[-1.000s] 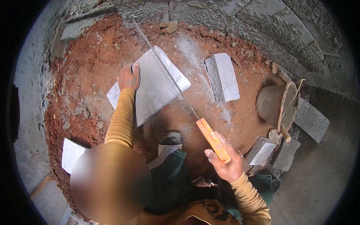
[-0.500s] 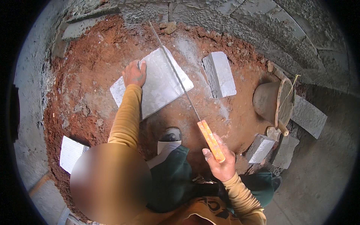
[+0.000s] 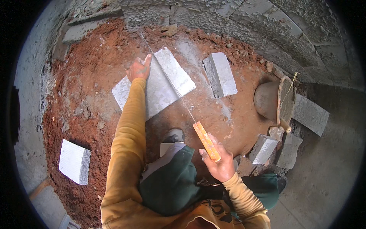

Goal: The person scoops mortar from a bucket and spreads it along a partially built wall. They place concrete blocks onto the mortar, tap them into position with a hammer, and cut a block with a hand saw. The person continues to apply mortar and set additional blocks along the wall line.

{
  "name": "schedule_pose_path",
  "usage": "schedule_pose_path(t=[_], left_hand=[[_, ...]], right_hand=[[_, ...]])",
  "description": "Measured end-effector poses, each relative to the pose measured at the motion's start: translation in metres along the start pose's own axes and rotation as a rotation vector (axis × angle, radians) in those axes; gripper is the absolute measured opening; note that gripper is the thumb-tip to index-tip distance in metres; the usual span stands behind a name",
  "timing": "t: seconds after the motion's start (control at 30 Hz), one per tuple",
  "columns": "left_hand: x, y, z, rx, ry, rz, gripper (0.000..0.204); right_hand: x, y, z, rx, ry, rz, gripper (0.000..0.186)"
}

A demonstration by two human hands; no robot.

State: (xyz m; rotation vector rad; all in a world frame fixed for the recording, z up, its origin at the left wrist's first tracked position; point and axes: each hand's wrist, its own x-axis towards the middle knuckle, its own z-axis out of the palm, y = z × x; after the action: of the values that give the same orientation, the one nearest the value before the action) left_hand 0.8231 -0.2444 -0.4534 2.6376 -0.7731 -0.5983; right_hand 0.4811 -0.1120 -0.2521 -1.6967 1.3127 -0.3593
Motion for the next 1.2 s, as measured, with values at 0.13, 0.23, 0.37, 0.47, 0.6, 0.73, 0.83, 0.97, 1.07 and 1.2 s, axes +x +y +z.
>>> schedule_pose_path(t=[0.13,0.23,0.37,0.47,0.6,0.73,0.83,0.97,1.07,1.2], left_hand=[[-0.004,0.0,0.0,0.015,-0.046,-0.013,0.078],[-0.002,0.001,-0.001,-0.002,0.001,-0.002,0.077],[-0.001,0.0,0.001,0.019,-0.011,-0.009,0.075],[-0.002,0.0,0.002,0.025,0.0,0.009,0.072],[-0.005,0.002,0.0,0.022,0.027,0.027,0.066],[-0.007,0.004,-0.004,0.035,0.016,0.023,0.062],[-0.006,0.003,-0.003,0.055,0.06,0.033,0.06],[-0.004,0.002,0.003,0.067,0.078,0.035,0.062],[-0.003,-0.001,0.006,0.074,0.098,0.041,0.065],[-0.003,-0.002,0.007,0.061,0.137,0.058,0.069]], right_hand=[[0.0,0.006,0.004,-0.005,-0.025,-0.021,0.048],[-0.005,0.011,0.001,0.008,-0.034,-0.024,0.048],[-0.025,0.004,-0.015,-0.065,-0.036,-0.02,0.048],[-0.031,-0.006,-0.024,-0.092,-0.044,-0.051,0.048],[-0.013,-0.008,-0.017,-0.115,-0.063,0.011,0.044],[-0.01,-0.012,-0.008,-0.087,-0.047,-0.014,0.043],[-0.029,-0.017,-0.009,-0.127,-0.034,0.016,0.043],[-0.039,-0.01,-0.005,-0.17,-0.029,-0.071,0.045],[-0.037,-0.002,0.002,-0.119,-0.005,-0.066,0.046],[-0.04,-0.001,-0.002,-0.118,0.001,-0.096,0.047]])
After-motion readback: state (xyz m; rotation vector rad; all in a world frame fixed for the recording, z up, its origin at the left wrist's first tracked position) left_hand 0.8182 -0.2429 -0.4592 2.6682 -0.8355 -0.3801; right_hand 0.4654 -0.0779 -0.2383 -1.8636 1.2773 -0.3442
